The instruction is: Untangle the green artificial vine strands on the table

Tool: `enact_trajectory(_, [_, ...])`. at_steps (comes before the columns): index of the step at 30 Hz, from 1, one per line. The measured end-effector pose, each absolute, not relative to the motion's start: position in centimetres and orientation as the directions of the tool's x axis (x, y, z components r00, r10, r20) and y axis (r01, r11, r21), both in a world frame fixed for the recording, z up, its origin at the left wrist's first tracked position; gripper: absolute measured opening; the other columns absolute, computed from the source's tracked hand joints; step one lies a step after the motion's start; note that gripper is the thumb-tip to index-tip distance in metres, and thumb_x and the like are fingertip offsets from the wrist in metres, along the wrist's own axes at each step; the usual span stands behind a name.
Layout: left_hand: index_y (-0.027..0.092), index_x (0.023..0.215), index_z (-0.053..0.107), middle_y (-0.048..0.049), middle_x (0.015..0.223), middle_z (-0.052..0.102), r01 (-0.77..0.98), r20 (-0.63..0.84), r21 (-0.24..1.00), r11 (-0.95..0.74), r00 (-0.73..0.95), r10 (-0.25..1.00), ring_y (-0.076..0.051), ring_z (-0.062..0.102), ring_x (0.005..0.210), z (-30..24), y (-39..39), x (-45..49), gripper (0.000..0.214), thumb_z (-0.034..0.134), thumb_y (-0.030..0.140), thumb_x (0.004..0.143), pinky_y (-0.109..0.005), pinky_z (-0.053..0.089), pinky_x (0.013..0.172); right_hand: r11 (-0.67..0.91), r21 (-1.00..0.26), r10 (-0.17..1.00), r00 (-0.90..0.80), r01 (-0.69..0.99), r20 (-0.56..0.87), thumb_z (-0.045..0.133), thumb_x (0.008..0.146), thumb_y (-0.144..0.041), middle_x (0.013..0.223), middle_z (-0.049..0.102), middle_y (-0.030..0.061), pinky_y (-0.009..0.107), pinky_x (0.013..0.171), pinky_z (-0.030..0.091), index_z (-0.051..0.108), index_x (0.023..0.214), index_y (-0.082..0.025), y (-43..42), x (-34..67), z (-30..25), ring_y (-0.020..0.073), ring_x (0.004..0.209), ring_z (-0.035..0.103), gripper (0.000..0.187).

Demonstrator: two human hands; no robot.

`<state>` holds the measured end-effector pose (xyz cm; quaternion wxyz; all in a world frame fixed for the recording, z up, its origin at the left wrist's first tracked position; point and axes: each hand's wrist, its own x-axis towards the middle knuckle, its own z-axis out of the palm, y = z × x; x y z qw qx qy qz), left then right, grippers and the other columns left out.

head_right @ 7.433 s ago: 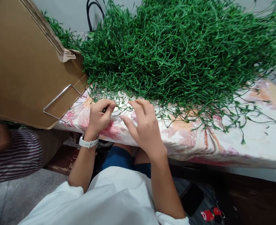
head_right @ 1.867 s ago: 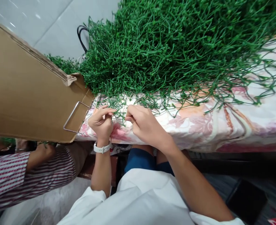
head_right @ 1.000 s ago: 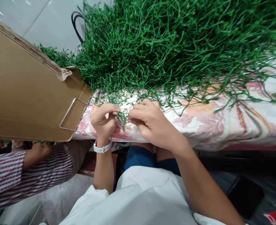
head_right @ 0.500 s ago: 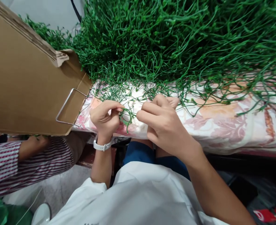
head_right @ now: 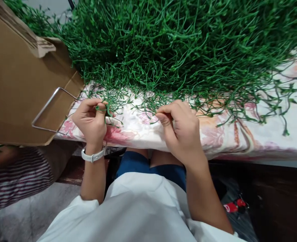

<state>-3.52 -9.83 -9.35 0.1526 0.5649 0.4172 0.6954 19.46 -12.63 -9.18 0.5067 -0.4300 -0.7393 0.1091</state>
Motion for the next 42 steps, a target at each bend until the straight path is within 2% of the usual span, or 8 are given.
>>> enact_trajectory(8, [0.019, 0.085, 0.071, 0.0033, 0.071, 0.068, 0.238, 0.621, 0.784, -0.574, -0.308, 0.721, -0.006, 0.064, 0.054, -9.2, -9.7, -3.9, 0.027, 0.077, 0.045, 0.091, -0.014, 0.047, 0.046, 0.557, -0.593, 0.746, -0.038, 0.582, 0.665, 0.061, 0.101, -0.029, 0.084, 0.066, 0.0042, 0.037, 0.073, 0.046, 0.069, 0.100, -0.026, -12.4, 20.7, -9.0, 0.0211, 0.077, 0.060, 0.008])
enact_trajectory(14, [0.021, 0.092, 0.067, 0.0024, 0.075, 0.068, 0.122, 0.543, 0.838, -0.531, -0.261, 0.798, -0.009, 0.068, 0.056, -9.2, -9.6, -3.6, 0.034, 0.077, 0.053, 0.088, -0.016, 0.050, 0.043, 0.423, -0.395, 0.697, -0.014, 0.815, 0.717, 0.058, 0.101, -0.027, 0.102, 0.069, 0.0144, 0.050, 0.091, 0.042, 0.068, 0.106, -0.026, -12.4, 20.9, -8.0, 0.0342, 0.102, 0.062, 0.011])
enact_trajectory(21, [0.022, 0.090, 0.067, 0.0034, 0.070, 0.064, 0.061, 0.463, 0.886, -0.459, -0.120, 0.878, -0.007, 0.061, 0.052, -7.9, -11.4, -1.2, 0.030, 0.076, 0.051, 0.090, -0.015, 0.048, 0.043, 0.695, -0.507, 0.691, -0.277, 0.510, 0.668, 0.057, 0.103, -0.032, 0.126, 0.070, 0.0146, 0.045, 0.097, 0.048, 0.063, 0.128, -0.021, -12.5, 16.6, -7.5, 0.0293, 0.115, 0.063, 0.028])
enact_trajectory(24, [0.022, 0.090, 0.068, 0.0029, 0.072, 0.065, 0.035, 0.450, 0.893, -0.449, -0.070, 0.890, -0.006, 0.060, 0.055, -8.0, -11.9, -0.5, 0.028, 0.075, 0.049, 0.091, -0.015, 0.048, 0.046, 0.725, -0.547, 0.686, -0.369, 0.417, 0.627, 0.056, 0.105, -0.030, 0.105, 0.074, 0.0104, 0.038, 0.085, 0.047, 0.065, 0.115, -0.017, -12.2, 15.8, -8.1, 0.0234, 0.097, 0.062, 0.019])
enact_trajectory(27, [0.022, 0.089, 0.067, 0.0035, 0.068, 0.062, 0.015, 0.415, 0.910, -0.414, -0.036, 0.909, -0.006, 0.059, 0.054, -8.3, -12.1, -0.3, 0.029, 0.076, 0.049, 0.091, -0.015, 0.047, 0.047, 0.708, -0.593, 0.706, -0.389, 0.383, 0.592, 0.054, 0.105, -0.028, 0.083, 0.067, 0.0046, 0.034, 0.076, 0.042, 0.065, 0.096, -0.019, -12.0, 16.0, -8.5, 0.0196, 0.080, 0.054, 0.017])
enact_trajectory(30, [0.022, 0.089, 0.065, 0.0058, 0.059, 0.056, -0.011, 0.342, 0.940, -0.342, -0.017, 0.940, -0.007, 0.053, 0.045, -8.8, -12.1, -0.3, 0.029, 0.074, 0.050, 0.092, -0.017, 0.041, 0.039, 0.678, -0.643, 0.732, -0.401, 0.357, 0.550, 0.049, 0.107, -0.025, 0.078, 0.063, 0.0028, 0.033, 0.075, 0.038, 0.061, 0.086, -0.020, -12.0, 16.4, -8.5, 0.0184, 0.076, 0.049, 0.025])
enact_trajectory(34, [0.021, 0.082, 0.062, 0.0058, 0.056, 0.055, -0.019, 0.324, 0.945, -0.325, -0.056, 0.944, -0.006, 0.052, 0.046, -9.2, -12.2, -0.3, 0.036, 0.079, 0.052, 0.087, -0.017, 0.041, 0.042, 0.660, -0.663, 0.746, -0.411, 0.354, 0.524, 0.049, 0.104, -0.018, 0.072, 0.057, 0.0016, 0.032, 0.070, 0.035, 0.051, 0.078, -0.022, -11.9, 16.5, -8.5, 0.0185, 0.073, 0.046, 0.026])
enact_trajectory(42, [0.020, 0.073, 0.060, 0.0056, 0.053, 0.055, -0.022, 0.287, 0.957, -0.290, -0.087, 0.954, -0.007, 0.050, 0.043, -9.1, -12.2, -0.3, 0.050, 0.084, 0.064, 0.074, -0.017, 0.042, 0.040, 0.714, -0.549, 0.699, -0.391, 0.434, 0.599, 0.045, 0.087, 0.002, 0.067, 0.049, 0.0010, 0.033, 0.066, 0.032, 0.039, 0.073, -0.023, -12.0, 16.1, -8.8, 0.0183, 0.068, 0.038, 0.028])
